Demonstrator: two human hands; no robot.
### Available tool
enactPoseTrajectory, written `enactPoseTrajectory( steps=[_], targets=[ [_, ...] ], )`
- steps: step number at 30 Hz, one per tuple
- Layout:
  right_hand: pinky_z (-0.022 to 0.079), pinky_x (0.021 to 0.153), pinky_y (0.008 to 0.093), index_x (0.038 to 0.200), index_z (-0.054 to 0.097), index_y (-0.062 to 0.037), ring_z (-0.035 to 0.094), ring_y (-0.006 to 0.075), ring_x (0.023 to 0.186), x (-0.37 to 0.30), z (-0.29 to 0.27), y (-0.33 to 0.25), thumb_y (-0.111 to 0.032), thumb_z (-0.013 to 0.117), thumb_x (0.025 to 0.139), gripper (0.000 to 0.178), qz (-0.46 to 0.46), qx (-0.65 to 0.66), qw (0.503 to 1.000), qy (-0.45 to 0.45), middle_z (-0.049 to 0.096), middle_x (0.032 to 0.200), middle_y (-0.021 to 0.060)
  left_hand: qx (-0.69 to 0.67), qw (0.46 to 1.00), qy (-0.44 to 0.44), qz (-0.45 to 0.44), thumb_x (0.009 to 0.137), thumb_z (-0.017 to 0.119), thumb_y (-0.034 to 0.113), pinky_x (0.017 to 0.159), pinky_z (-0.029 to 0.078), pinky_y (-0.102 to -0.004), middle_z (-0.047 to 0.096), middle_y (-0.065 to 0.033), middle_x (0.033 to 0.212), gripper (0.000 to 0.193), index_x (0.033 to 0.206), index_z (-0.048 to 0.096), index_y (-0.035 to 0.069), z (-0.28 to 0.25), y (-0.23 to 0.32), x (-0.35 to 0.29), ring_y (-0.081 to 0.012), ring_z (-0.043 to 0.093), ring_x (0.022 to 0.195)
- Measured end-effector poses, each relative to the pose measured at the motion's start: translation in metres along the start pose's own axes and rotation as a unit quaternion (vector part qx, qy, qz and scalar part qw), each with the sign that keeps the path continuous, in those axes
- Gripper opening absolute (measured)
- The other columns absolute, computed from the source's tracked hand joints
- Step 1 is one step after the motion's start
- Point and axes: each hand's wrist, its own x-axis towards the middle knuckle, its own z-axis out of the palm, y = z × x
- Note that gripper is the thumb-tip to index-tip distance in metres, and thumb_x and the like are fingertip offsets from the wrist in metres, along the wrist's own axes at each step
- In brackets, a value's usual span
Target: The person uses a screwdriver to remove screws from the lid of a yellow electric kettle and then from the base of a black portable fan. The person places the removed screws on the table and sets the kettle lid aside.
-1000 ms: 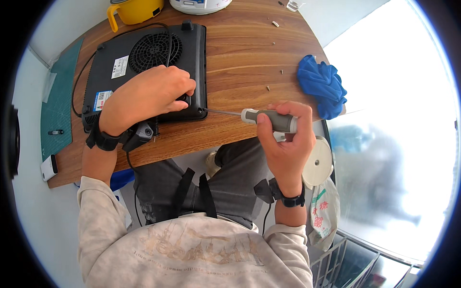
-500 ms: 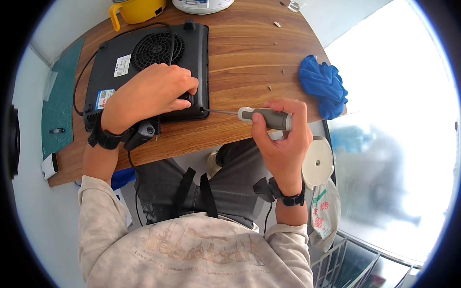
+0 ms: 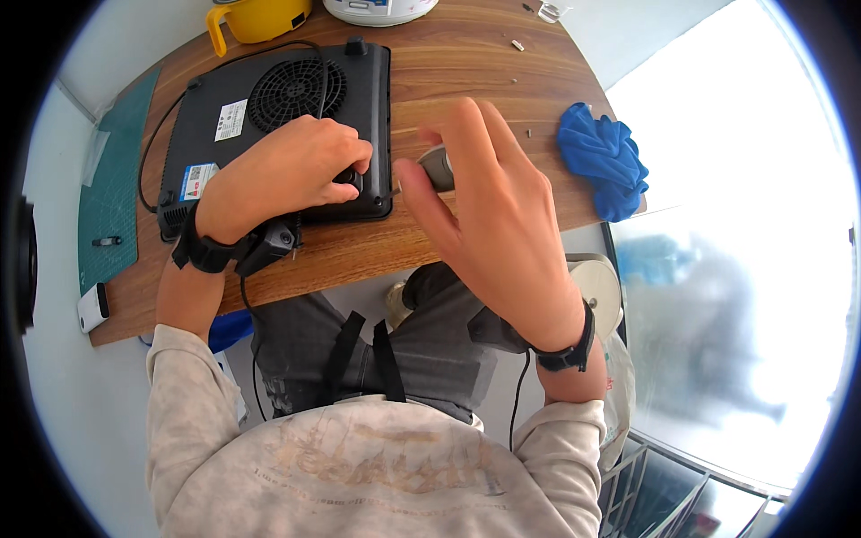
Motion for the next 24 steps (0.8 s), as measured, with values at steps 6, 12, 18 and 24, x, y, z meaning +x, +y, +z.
enactPoseTrajectory(
  steps=[6, 12, 18, 24],
  targets=[
    [0.051, 0.055, 0.0307, 0.103, 0.056, -0.0044, 0.062, 0.0174, 0.060, 0.011, -0.008, -0.008, -0.015, 0.081, 0.089, 0.031, 0.000, -0.167, 0.980, -0.107, 0.066, 0.083, 0.0063, 0.018, 1.000, -0.009, -0.008, 0.080, 0.079, 0.019, 0.077, 0.056, -0.0396, 0.069, -0.0128, 0.085, 0.022, 0.089, 0.067, 0.003, -0.001, 0.000, 0.002, -0.0313, 0.069, 0.084],
    [0.055, 0.065, 0.0303, 0.106, 0.054, -0.0065, 0.069, 0.0210, 0.073, 0.018, -0.004, -0.012, -0.008, 0.081, 0.083, 0.035, 0.084, 0.045, 0.991, -0.095, 0.067, 0.084, 0.0064, 0.028, 0.999, 0.016, 0.013, 0.080, 0.079, 0.020, 0.074, 0.055, -0.0403, 0.069, -0.0125, 0.085, 0.023, 0.091, 0.067, 0.003, 0.001, -0.001, 0.000, -0.0318, 0.069, 0.083],
    [0.054, 0.066, 0.0316, 0.104, 0.057, -0.0066, 0.069, 0.0229, 0.075, 0.027, -0.005, -0.016, -0.013, 0.078, 0.085, 0.029, 0.065, 0.042, 0.984, -0.160, 0.066, 0.081, 0.0082, 0.023, 1.000, -0.014, -0.004, 0.079, 0.079, 0.021, 0.071, 0.055, -0.0410, 0.068, -0.0130, 0.083, 0.024, 0.090, 0.067, 0.004, -0.001, 0.000, 0.003, -0.0329, 0.069, 0.081],
    [0.054, 0.067, 0.0332, 0.099, 0.059, -0.0060, 0.068, 0.0245, 0.075, 0.031, -0.011, -0.026, -0.010, 0.076, 0.085, 0.022, 0.073, -0.091, 0.971, -0.209, 0.065, 0.083, 0.0094, 0.042, 0.999, 0.005, 0.006, 0.078, 0.080, 0.020, 0.070, 0.055, -0.0409, 0.069, -0.0128, 0.081, 0.024, 0.089, 0.067, 0.004, 0.003, -0.003, 0.000, -0.0332, 0.069, 0.077]
  ],
)
